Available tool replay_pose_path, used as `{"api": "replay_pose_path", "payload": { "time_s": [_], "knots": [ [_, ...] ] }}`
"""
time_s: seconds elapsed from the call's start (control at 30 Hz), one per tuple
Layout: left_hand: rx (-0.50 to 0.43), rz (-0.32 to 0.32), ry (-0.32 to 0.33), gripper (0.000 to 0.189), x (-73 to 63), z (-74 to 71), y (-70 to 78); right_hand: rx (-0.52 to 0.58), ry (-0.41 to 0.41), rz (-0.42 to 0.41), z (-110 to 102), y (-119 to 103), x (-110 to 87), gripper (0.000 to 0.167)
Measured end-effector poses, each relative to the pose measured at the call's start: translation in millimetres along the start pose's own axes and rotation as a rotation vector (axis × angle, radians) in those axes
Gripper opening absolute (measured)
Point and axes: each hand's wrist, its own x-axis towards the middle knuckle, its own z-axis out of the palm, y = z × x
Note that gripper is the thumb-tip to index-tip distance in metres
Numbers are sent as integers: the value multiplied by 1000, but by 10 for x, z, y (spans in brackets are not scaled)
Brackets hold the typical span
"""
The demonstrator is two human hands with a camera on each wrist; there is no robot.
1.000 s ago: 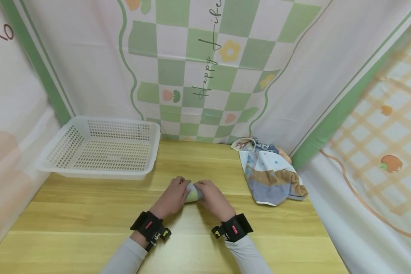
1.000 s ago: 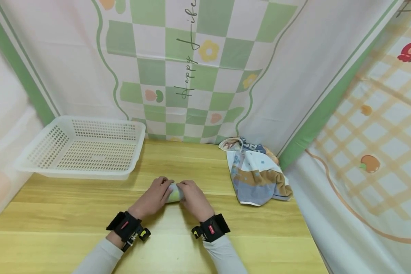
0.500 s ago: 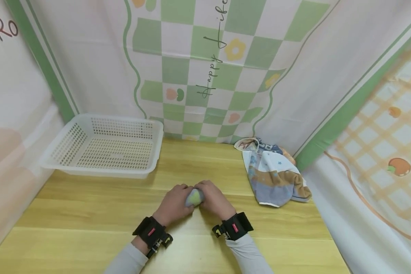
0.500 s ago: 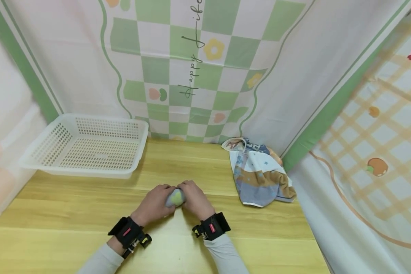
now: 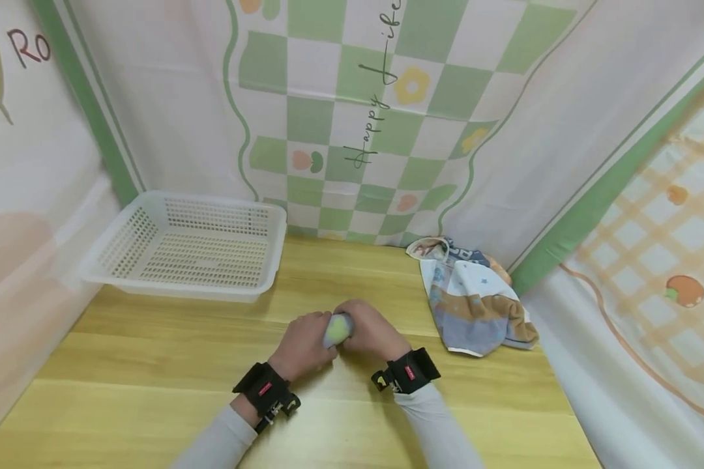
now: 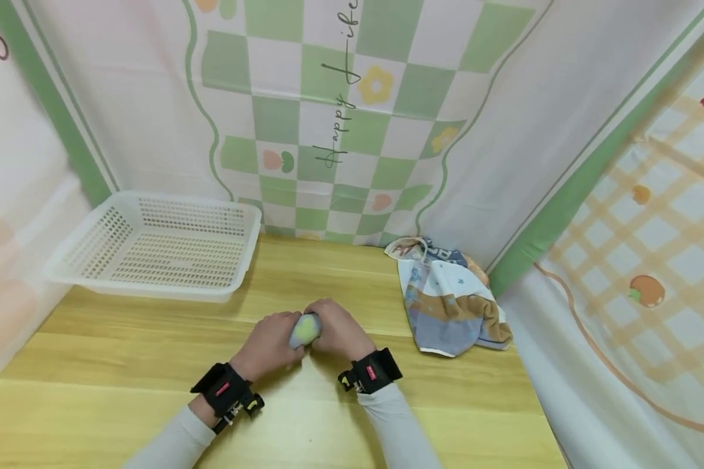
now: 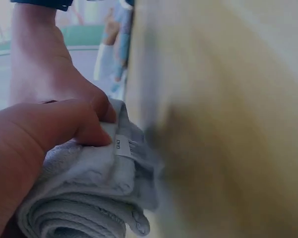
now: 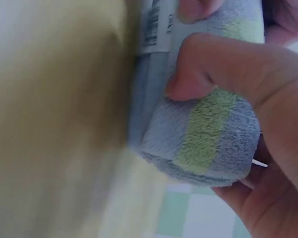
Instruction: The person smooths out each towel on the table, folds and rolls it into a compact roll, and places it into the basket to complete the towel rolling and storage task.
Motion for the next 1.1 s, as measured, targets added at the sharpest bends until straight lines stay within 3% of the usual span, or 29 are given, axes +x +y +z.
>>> {"api": "replay_pose_path", "payload": {
  "time_s": [0.2, 0.37, 0.57, 0.7, 0.83, 1.0, 1.1],
  "knots": [
    [11, -20, 91, 33, 127, -302, 9, 27, 33, -106, -221, -117, 285, 56],
    [51, -47, 184, 34, 264, -702, -5, 43, 121, -213, -459, -291, 575, 60],
    [-40, -160, 247, 28, 390, -1214, -236, 72, 270, -232, -560, -550, 932, 71],
    [-144, -310, 223, 37, 420, -1488, -497, 78, 296, -171, -455, -665, 1118, 75],
    [-183, -443, 185, 52, 435, -1668, -762, 61, 226, -161, -278, -762, 1244, 64],
    [-153, -531, 135, 59, 505, -1766, -1021, 56, 124, -182, -74, -867, 1357, 42],
    [-130, -576, 67, 64, 559, -1786, -1138, 37, 96, -192, 20, -907, 1401, 27]
  ]
}}
